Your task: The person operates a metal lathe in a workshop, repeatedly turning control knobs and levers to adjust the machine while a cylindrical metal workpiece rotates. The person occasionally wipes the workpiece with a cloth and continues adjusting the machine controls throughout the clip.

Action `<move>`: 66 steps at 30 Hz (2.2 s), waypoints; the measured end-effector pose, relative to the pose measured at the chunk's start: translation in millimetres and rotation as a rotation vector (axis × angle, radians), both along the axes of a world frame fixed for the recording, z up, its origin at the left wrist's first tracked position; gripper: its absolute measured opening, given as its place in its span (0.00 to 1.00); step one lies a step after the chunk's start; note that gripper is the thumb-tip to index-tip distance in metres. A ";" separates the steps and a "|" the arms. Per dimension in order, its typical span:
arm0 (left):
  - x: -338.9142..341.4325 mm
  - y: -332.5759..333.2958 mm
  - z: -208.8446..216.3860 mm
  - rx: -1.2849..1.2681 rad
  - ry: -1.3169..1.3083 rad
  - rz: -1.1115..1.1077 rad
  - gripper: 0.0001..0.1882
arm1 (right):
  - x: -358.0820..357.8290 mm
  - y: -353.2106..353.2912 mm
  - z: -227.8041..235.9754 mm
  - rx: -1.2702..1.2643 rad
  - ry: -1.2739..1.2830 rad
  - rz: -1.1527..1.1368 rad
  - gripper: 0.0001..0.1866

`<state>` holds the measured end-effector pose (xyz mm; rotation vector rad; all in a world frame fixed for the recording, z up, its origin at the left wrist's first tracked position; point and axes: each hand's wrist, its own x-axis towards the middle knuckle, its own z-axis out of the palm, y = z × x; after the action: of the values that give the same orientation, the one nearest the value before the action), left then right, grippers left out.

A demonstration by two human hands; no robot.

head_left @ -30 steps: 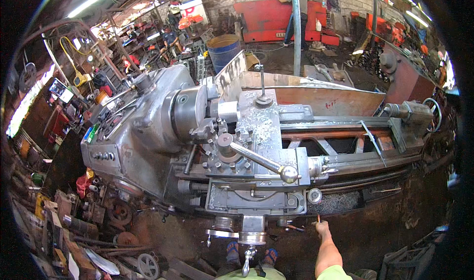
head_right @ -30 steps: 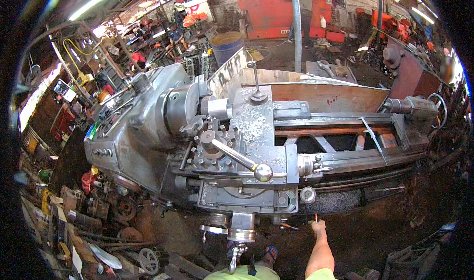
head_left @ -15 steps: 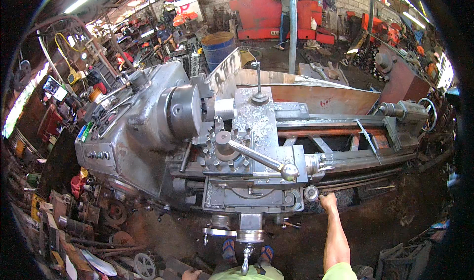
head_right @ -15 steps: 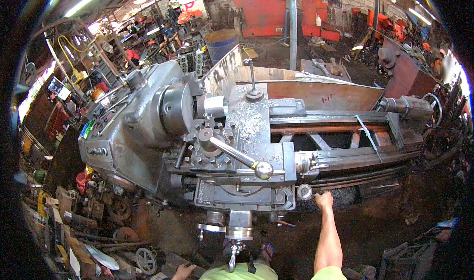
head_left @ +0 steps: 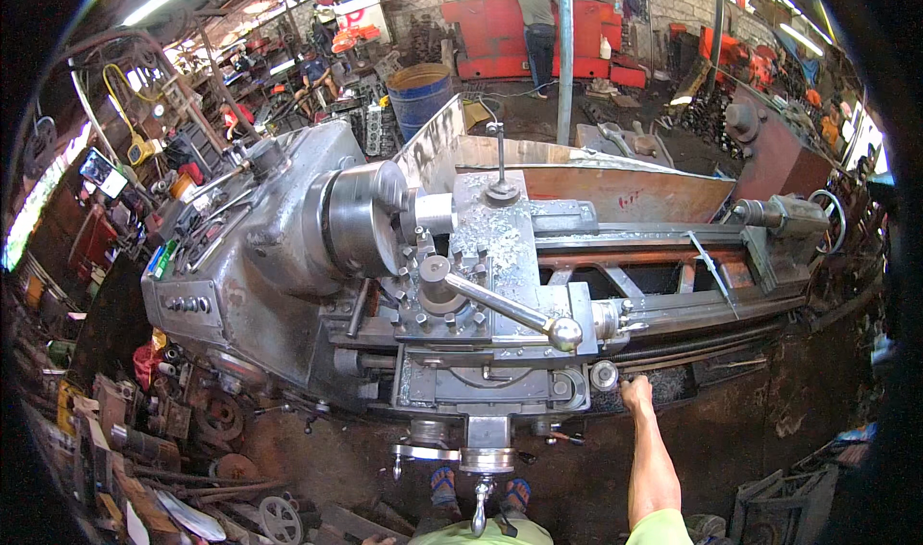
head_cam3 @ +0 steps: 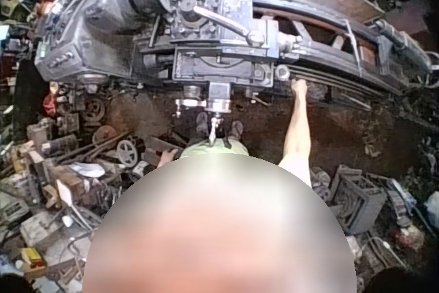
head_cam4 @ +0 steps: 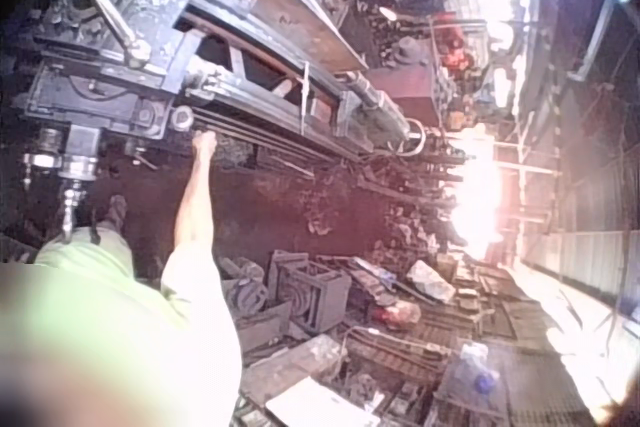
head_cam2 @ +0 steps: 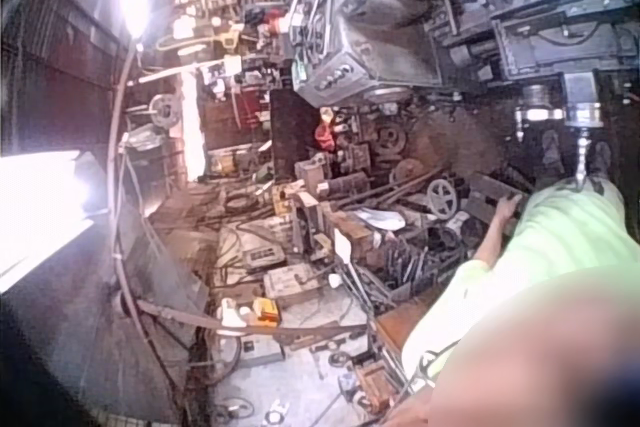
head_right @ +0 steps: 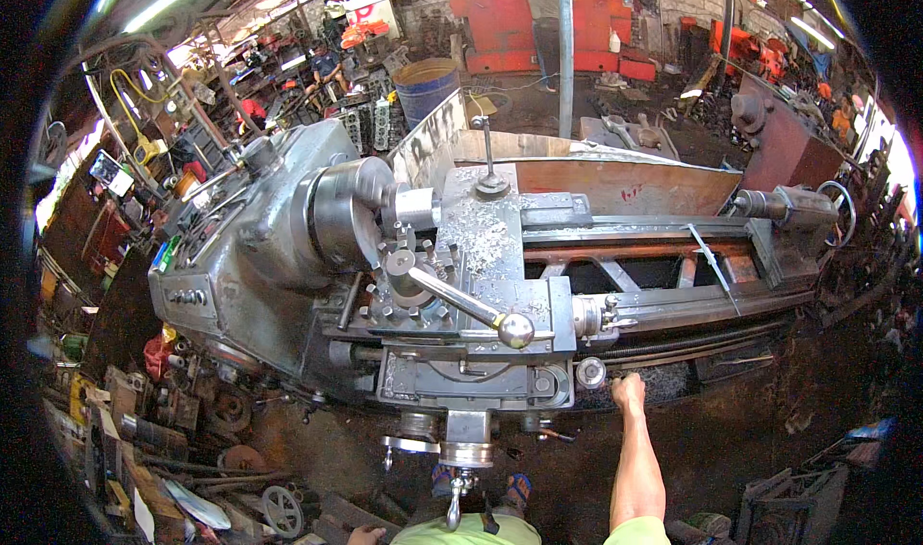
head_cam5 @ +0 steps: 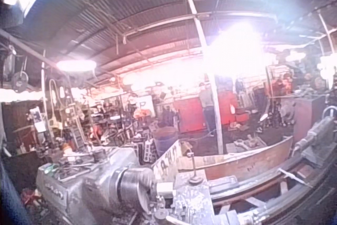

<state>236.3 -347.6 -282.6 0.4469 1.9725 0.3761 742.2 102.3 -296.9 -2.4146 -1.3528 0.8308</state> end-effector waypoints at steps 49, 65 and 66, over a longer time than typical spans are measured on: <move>-258.5 337.3 300.4 1.450 1.324 -0.218 0.23 | -263.1 -235.4 178.6 -0.222 0.163 0.193 0.32; -260.7 338.2 293.5 1.525 1.261 -0.115 0.17 | -263.4 -237.7 168.5 -0.146 0.160 0.168 0.25; -261.6 338.4 293.0 1.533 1.259 -0.113 0.17 | -263.3 -237.9 168.1 -0.143 0.177 0.162 0.25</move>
<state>-25.3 -9.2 10.4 2.1301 2.3392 1.8850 478.8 -135.6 -128.8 -2.2901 -1.4797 1.1899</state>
